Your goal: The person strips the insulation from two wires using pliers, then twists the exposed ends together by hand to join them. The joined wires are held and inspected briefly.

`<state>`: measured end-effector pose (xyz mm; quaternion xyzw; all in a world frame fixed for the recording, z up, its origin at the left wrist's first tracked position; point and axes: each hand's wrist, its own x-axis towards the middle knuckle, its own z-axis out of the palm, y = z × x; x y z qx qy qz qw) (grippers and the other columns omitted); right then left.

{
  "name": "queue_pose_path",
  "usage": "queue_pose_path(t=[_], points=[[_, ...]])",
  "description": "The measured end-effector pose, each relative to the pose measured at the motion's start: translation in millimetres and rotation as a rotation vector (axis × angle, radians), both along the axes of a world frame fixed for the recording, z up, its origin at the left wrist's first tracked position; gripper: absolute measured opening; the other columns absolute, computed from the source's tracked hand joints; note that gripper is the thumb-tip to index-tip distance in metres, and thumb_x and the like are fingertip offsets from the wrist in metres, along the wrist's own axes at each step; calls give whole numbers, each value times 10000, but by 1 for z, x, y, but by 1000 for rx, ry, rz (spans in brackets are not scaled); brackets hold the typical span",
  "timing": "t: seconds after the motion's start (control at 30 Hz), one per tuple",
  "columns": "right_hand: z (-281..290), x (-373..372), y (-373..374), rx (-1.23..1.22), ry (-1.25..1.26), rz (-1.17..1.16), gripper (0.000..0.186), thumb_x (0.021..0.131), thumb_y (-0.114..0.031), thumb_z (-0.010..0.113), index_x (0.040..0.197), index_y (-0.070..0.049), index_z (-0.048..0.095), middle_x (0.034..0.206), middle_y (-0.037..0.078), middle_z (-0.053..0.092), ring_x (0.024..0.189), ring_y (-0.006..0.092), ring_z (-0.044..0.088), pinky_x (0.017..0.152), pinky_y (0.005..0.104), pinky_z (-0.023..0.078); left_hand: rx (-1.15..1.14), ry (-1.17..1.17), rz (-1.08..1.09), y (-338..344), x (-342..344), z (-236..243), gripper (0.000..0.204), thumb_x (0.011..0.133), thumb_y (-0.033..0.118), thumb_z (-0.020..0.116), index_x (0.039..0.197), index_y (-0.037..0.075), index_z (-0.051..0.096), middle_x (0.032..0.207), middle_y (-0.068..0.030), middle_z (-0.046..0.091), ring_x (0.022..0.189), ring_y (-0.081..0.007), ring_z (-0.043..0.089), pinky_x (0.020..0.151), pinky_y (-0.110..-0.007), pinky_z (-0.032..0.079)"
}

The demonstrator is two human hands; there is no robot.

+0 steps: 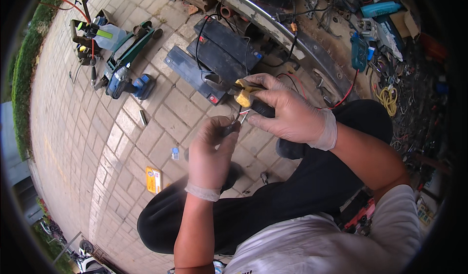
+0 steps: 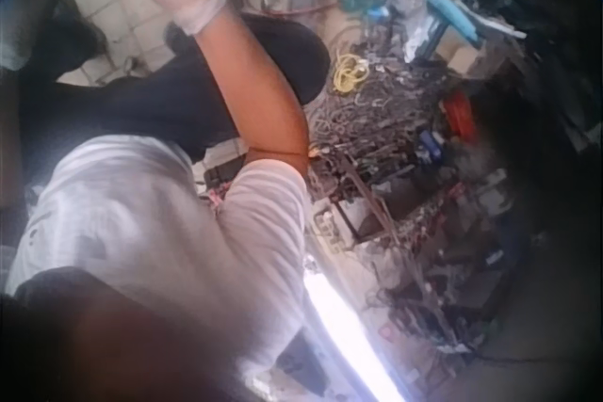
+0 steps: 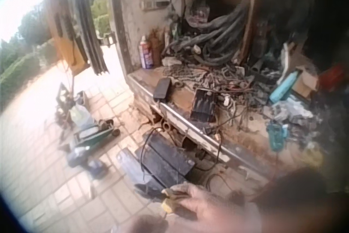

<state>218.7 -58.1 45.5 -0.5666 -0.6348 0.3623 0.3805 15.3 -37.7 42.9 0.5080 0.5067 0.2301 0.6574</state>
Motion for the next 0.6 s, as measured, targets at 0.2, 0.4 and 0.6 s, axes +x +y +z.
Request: queue_pose_path(t=[0.2,0.4,0.6], points=[[2,-4,12,41,59,104,318,800,-119,745,1098,-31,677,1185,146,558,1138,306,537,983,385,423,66,-45,37,3,1,9,272,883,-96,621,1121,17,553,1083,-79,663,982,-137,629,865,-259,509],[8,-1,20,98,3,89,317,777,-75,745,1083,-26,679,1150,133,578,1105,308,547,956,375,438,-152,-88,24,9,2,27,333,907,-29,621,1238,-23,587,1046,-77,670,934,-139,631,831,-277,518],[8,0,20,103,-34,10,324,799,-89,726,1109,-17,662,1158,156,571,1113,318,547,959,379,437,-216,-155,83,17,10,30,244,908,10,628,1147,-32,646,1042,-88,678,864,-144,636,806,-281,518]])
